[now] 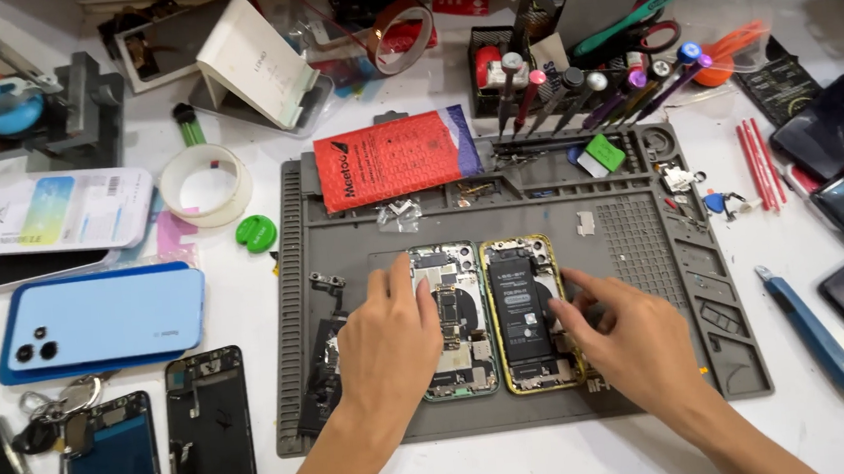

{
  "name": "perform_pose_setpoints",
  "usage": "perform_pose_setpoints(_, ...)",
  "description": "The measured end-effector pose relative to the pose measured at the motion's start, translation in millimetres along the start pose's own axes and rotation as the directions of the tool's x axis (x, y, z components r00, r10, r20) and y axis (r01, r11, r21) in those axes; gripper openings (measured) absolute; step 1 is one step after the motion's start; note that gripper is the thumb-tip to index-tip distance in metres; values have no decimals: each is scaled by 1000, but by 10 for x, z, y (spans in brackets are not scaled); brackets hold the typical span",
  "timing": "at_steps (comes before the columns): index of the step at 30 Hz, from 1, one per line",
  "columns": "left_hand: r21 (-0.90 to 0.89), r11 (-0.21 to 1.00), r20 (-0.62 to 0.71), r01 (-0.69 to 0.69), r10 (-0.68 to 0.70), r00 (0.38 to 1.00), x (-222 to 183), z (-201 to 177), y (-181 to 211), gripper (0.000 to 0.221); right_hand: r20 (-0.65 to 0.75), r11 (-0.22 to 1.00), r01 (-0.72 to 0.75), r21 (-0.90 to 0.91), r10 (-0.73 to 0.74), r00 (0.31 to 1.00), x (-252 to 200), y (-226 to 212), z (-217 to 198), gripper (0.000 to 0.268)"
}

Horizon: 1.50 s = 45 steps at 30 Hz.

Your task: Disassembling a mobile phone to remove internal components like the motherboard and battery using specialized tools.

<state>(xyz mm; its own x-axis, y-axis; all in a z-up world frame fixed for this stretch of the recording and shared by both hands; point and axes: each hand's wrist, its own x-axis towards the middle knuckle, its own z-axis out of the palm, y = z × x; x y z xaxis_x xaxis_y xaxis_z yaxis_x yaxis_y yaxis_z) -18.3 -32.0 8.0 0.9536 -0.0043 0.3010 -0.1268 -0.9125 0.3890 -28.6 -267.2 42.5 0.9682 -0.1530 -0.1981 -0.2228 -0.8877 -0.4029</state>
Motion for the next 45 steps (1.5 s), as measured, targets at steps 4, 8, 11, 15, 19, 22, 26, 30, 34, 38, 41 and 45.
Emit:
perform_pose_setpoints(4,-87,996,34,8,-5,999,-11,-2,15,32,89,984,-141,108,132,987,22,-110,-141,46)
perform_pose_setpoints(8,-147,989,29,28,-23,999,8,2,-1,34,145,967,-154,203,125,981,67,-176,-194,35)
perform_pose_setpoints(11,-150,988,37,31,-26,999,-6,13,-12,34,209,974,-166,154,132,969,127,-150,-132,32)
perform_pose_setpoints(15,-158,987,72,19,-7,997,5,-62,50,30,224,995,-83,-50,93,970,89,-175,-90,34)
perform_pose_setpoints(19,43,996,-33,-74,75,997,-40,74,9,33,167,995,14,-97,2,986,100,16,57,51)
perform_pose_setpoints(22,-1,999,7,-54,54,999,7,24,-40,34,224,998,-20,-54,32,974,94,-5,-19,48)
perform_pose_setpoints(26,-190,981,111,34,-12,994,127,-51,-197,28,214,997,0,-77,17,977,83,23,-21,47)
perform_pose_setpoints(30,-207,978,70,32,-18,997,172,-44,-316,23,213,996,2,-92,18,977,69,4,-45,44)
perform_pose_setpoints(34,-210,977,92,33,-14,996,154,-82,-264,25,233,994,16,-111,10,972,107,95,-7,42)
perform_pose_setpoints(38,-329,941,-25,-72,68,997,129,-229,-71,20,230,998,55,-8,-52,972,129,213,28,46)
perform_pose_setpoints(41,-529,846,17,-67,89,996,91,-298,83,23,213,997,49,66,-62,975,130,242,22,46)
perform_pose_setpoints(45,-640,768,155,28,94,983,0,-309,247,28,165,958,48,282,-98,981,152,338,87,42)
